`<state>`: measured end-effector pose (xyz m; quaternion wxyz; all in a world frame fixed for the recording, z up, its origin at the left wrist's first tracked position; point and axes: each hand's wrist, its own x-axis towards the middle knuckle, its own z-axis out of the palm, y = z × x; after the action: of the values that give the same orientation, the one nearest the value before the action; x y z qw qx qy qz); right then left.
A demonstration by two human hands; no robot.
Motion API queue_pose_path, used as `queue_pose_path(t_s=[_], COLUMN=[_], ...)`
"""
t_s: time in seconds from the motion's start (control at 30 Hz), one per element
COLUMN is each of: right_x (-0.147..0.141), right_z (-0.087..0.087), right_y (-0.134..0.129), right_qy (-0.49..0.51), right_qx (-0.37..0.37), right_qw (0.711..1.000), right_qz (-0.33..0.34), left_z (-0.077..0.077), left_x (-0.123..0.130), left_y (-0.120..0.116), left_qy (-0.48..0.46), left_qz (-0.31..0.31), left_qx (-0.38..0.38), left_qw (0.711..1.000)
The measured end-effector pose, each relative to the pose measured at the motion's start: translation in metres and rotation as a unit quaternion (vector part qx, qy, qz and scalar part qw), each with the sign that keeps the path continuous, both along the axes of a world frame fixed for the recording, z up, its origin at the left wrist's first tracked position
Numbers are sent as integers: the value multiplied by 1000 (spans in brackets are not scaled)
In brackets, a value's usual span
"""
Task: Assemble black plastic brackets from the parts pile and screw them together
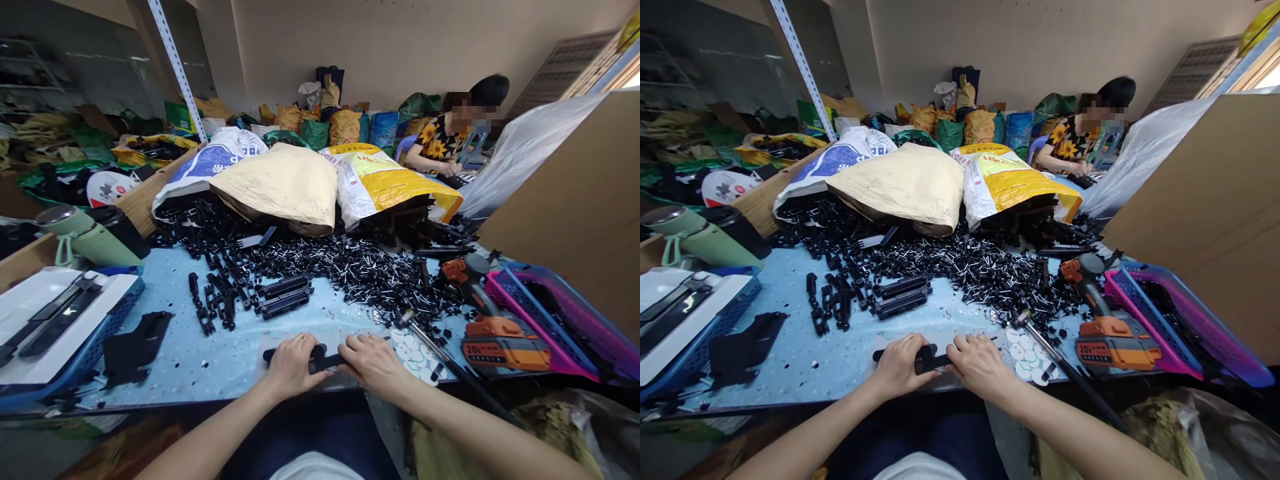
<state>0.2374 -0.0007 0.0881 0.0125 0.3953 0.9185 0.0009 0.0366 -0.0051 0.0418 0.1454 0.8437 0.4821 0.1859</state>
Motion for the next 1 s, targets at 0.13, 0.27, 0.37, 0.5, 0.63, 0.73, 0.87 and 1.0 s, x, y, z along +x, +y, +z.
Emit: queue_pose_path(t_s=[0.13, 0.27, 0.37, 0.5, 0.63, 0.73, 0.87, 1.0], right_x=[1, 3, 10, 23, 33, 35, 29, 12], right_z=[10, 11, 2, -17, -32, -35, -34, -40], right_y=[5, 10, 14, 16, 9, 11, 44, 94], right_qy=[-10, -8, 3, 48, 92, 128, 137, 91], right_qx=[-18, -28, -46, -79, -88, -91, -20, 25], right_qw=[999, 999, 998, 995, 992, 988, 986, 989], right_qz=[39, 45, 48, 34, 4, -17, -95, -118], left_z=[2, 3, 8, 19, 18, 7, -2, 9], left_x=[0, -3, -3, 16, 57, 82, 88, 61], left_y=[-1, -5, -2, 35, 103, 138, 143, 123], left_qy=[-15, -21, -10, 3, 26, 18, -13, -64], left_qz=[2, 3, -15, -13, 64, 74, 90, 113], left_qx=[15, 10, -33, -63, -35, -47, -44, -21], left_qw=[1000, 1000, 999, 998, 997, 996, 995, 991])
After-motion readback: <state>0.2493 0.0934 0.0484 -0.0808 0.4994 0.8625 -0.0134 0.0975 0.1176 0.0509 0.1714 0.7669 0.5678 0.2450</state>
